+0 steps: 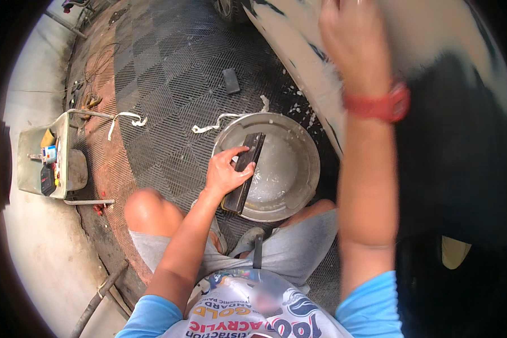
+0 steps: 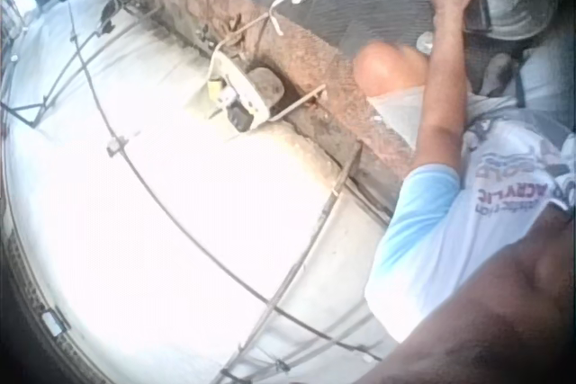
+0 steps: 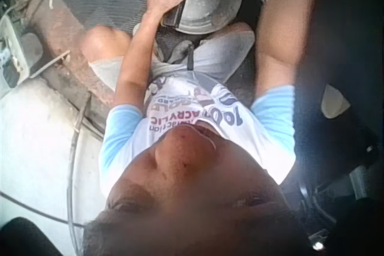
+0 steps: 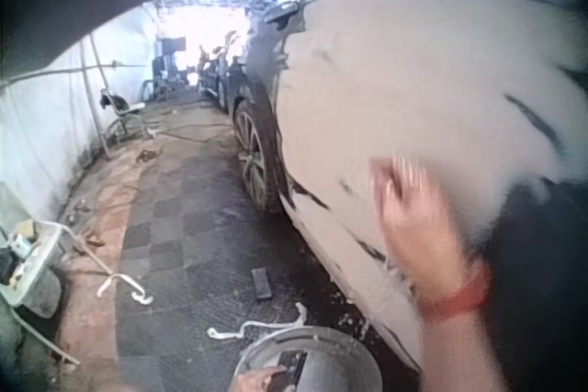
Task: The person walks to a black car and begins sanding the side door panel with a sanding block. They repeatedly dip the block into a bucket of water and continue sanding the surface, kneeling on the floor to reach lower areas.
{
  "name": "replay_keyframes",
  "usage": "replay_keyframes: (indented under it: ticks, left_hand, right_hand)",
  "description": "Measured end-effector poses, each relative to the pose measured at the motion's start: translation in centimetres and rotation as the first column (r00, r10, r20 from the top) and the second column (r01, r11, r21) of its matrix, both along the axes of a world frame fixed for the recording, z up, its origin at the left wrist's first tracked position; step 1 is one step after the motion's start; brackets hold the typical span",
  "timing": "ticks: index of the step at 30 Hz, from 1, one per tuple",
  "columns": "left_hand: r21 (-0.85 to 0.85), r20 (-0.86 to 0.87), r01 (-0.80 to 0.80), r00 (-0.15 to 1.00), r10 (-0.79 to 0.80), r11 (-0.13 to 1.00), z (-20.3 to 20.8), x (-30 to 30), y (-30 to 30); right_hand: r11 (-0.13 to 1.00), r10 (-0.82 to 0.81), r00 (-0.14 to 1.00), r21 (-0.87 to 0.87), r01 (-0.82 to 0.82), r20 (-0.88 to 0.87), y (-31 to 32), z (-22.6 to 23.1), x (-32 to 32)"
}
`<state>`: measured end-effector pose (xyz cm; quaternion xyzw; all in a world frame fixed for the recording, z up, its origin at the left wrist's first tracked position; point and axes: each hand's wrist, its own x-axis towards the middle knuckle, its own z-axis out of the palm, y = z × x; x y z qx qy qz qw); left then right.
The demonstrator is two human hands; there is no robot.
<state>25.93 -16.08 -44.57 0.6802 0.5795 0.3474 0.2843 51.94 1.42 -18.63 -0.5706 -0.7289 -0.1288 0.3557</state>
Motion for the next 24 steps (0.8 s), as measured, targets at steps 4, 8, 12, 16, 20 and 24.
replay_keyframes:
  ticks: [4,8,12,16,20,24]
  left_hand:
    - [-0.224,0.2,-0.029,0.977,0.075,0.974,2.2,1.3,1.1]
    - [-0.311,0.506,0.036,0.852,0.133,0.95,4.8,4.9,3.7]
    - [-0.357,0.639,-0.075,0.708,0.302,0.931,5.4,6.8,6.9]
    - [-0.369,0.55,-0.137,0.765,0.335,0.919,6.3,8.4,7.6]
    - [-0.372,0.549,0.016,0.81,0.206,0.928,5.9,7.7,4.5]
    - [-0.146,0.321,-0.073,0.94,0.117,0.987,5.7,8.1,5.8]
  right_hand:
    - [0.981,-0.036,0.93,0.191,-0.037,0.365,-3.3,10.2,-2.6]
    - [0.986,0.118,0.959,-0.144,-0.083,0.258,-4.6,4.3,-0.6]
    - [0.722,0.299,0.948,-0.622,-0.302,-0.114,-11.7,-4.6,-3.6]
    - [0.696,0.18,0.973,-0.68,-0.231,-0.146,-16.2,-12.0,-4.2]
    - [0.745,-0.043,0.969,-0.654,-0.131,-0.243,-19.1,-16.7,-4.0]
    - [0.769,-0.129,0.93,-0.627,-0.125,-0.343,-22.7,-20.1,-3.4]
